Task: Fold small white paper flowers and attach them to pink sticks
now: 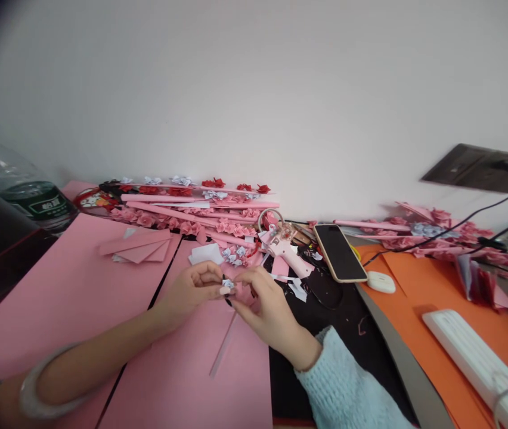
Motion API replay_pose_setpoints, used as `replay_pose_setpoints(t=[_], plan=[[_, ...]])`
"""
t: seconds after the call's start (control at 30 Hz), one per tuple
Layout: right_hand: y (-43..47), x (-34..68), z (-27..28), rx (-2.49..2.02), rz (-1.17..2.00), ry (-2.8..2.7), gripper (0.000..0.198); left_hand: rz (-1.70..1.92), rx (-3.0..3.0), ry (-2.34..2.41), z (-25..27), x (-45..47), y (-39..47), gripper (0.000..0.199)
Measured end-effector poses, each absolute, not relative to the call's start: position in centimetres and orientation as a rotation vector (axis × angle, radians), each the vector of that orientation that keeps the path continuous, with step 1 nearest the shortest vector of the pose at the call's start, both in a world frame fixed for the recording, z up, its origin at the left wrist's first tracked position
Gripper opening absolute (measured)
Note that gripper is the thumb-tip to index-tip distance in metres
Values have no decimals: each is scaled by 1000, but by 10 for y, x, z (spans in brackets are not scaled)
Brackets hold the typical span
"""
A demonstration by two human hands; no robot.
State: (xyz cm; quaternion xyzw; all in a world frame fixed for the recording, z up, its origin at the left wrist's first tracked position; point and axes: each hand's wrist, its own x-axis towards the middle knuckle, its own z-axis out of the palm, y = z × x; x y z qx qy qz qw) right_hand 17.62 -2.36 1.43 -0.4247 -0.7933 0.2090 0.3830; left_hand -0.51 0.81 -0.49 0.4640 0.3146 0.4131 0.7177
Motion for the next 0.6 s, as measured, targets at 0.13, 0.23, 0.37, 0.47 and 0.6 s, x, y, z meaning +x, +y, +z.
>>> replay_pose_setpoints(t=[0.13,0.23,0.37,0.47,0.6], plan=[[-23,175,10,-1104,551,-1965,10,881,1047,693,-4,-4,6,20],[-23,174,10,-1114,581,-1906,13,878,1031,706,-3,-3,5,20],[-22,171,8,-1120,629,-1815,15,889,1013,747,-4,-2,6,23],[-20,169,6,-1117,658,-1761,16,906,1021,800,-4,-2,7,23],[-16,165,5,-1123,679,-1709,18,937,1040,820,-3,-1,10,23]])
